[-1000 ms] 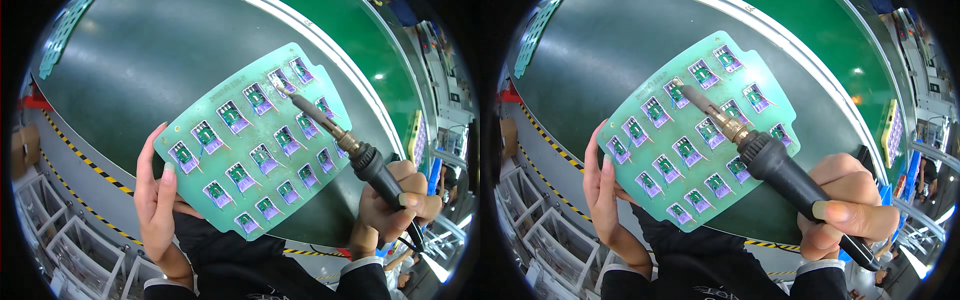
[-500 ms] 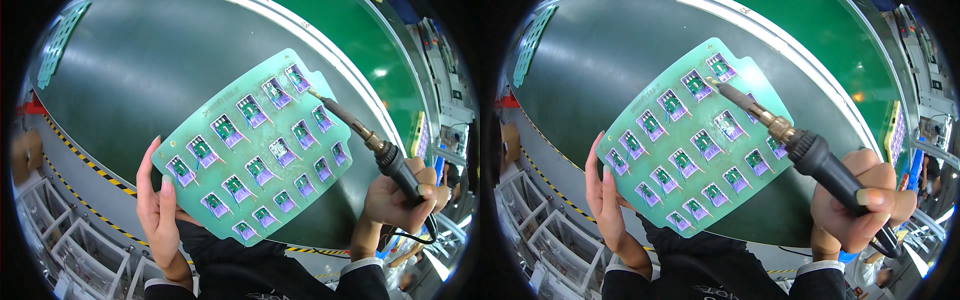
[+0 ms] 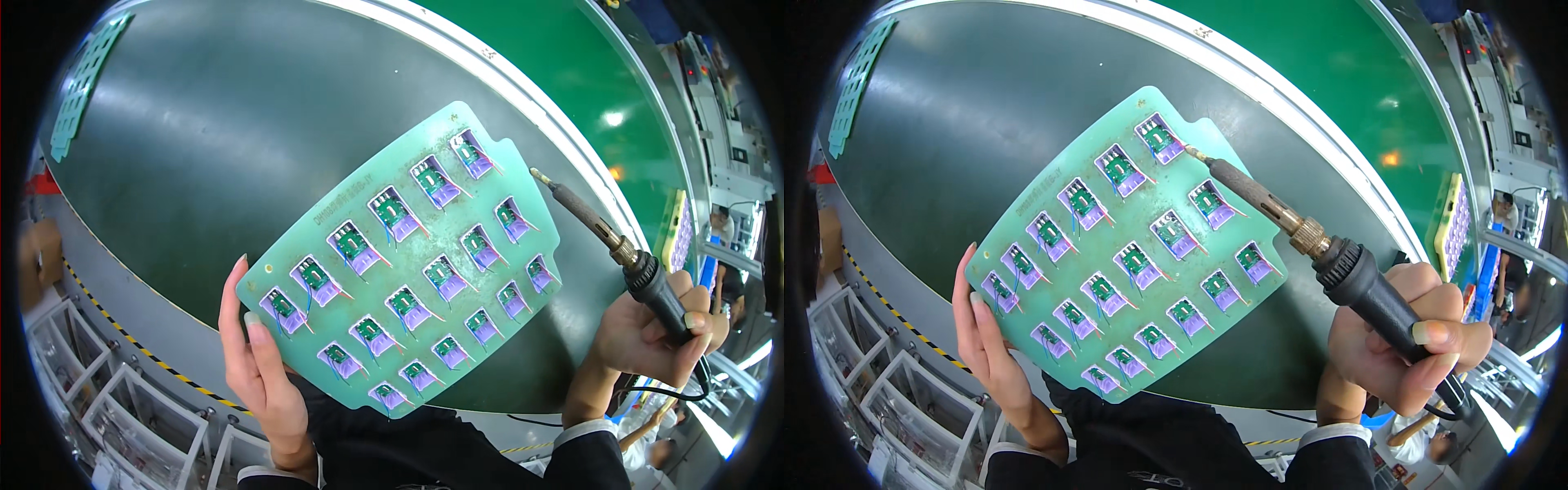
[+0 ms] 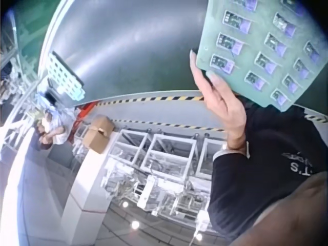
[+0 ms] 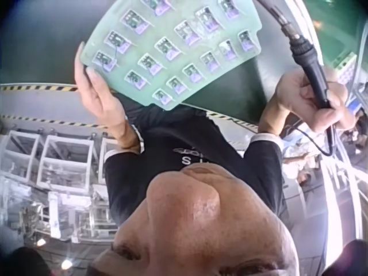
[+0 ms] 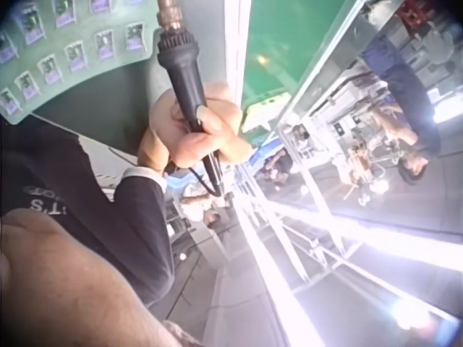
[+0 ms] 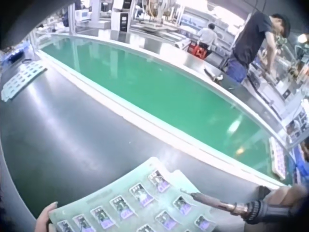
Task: Soldering electronic components onto small circuit boards held in a tray.
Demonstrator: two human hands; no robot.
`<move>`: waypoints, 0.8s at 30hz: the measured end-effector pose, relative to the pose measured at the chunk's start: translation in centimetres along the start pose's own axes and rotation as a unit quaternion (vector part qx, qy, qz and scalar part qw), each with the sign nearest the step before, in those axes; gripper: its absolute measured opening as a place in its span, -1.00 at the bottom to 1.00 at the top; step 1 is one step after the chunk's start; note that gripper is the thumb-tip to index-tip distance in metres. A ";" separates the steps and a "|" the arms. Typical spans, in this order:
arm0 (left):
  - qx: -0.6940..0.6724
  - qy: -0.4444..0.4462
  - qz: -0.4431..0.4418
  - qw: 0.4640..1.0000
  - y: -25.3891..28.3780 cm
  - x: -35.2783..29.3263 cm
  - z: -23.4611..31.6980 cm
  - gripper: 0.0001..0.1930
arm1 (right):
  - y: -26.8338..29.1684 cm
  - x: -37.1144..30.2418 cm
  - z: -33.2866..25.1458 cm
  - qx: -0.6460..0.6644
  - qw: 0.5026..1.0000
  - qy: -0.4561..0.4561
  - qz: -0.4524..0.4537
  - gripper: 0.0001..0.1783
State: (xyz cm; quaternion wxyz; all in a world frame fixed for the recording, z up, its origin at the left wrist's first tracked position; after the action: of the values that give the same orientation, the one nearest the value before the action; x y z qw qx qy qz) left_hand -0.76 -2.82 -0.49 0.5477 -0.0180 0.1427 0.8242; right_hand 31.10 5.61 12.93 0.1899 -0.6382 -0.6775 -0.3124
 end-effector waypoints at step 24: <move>0.061 0.015 -0.007 0.998 0.2 0.9 0.1 -0.66 | 1.3 0.4 -1.7 -0.031 0.999 0.033 -0.027 -0.89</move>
State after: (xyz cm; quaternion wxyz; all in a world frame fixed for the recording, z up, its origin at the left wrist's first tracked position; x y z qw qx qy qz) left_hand -1.28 -2.07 -0.54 0.5516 0.0021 0.2002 0.8097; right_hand 32.13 4.81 14.68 0.1834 -0.6146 -0.6779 -0.3593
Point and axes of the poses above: each hand's wrist, its own x-axis towards the middle knuckle, its own y-axis out of the back of the hand, z = x × y, the point moved 10 cm from there along x, towards the middle knuckle, and after that the axes turned 8 degrees about -z, right-handed, at the moved point
